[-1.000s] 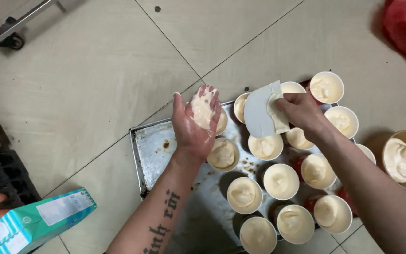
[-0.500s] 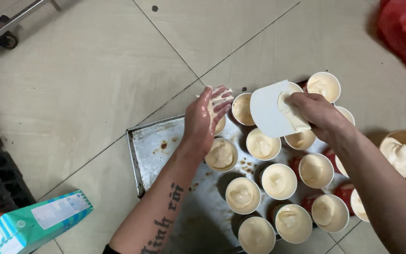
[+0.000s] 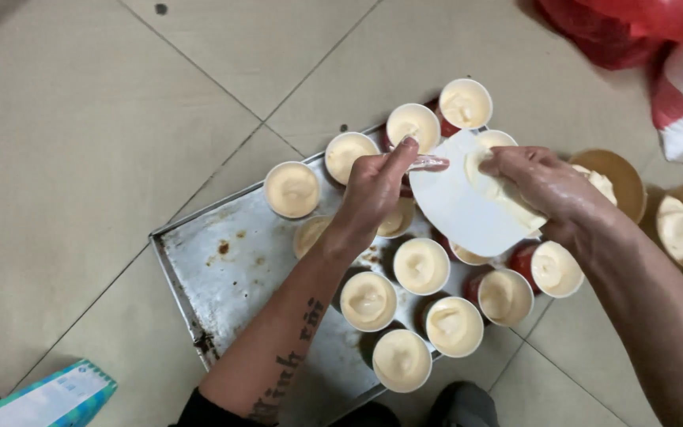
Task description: The person uses a plastic scraper to transfer batter from a large mixing bowl into small paper molds on a tray and larger paper bowls.
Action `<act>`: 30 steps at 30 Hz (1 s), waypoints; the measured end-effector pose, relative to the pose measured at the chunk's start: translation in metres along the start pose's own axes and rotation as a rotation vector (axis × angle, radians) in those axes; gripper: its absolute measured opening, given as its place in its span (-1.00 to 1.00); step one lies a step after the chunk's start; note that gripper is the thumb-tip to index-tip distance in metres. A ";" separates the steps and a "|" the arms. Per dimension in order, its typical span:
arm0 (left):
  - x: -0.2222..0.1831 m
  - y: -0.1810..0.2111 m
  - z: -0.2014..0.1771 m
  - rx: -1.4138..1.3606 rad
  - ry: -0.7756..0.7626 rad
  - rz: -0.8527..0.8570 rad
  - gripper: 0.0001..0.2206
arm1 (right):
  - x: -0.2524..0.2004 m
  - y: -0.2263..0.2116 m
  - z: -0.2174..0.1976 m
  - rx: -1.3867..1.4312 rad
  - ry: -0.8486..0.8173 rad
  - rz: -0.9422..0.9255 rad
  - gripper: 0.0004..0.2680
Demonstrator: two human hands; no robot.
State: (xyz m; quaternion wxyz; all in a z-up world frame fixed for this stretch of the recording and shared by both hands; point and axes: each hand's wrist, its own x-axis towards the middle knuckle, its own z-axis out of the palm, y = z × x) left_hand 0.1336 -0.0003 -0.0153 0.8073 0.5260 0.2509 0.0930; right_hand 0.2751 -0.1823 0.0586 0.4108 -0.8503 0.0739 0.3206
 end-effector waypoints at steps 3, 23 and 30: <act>-0.007 -0.007 0.037 -0.074 -0.095 0.173 -0.56 | -0.008 0.011 -0.037 0.174 -0.030 -0.088 -0.87; -0.046 0.031 0.220 0.463 -1.274 -0.047 -0.61 | -0.176 0.183 -0.194 0.148 0.107 -0.034 -0.66; -0.043 0.025 0.206 0.446 -1.142 -0.015 -0.55 | -0.159 0.190 -0.166 0.455 0.273 0.049 -0.44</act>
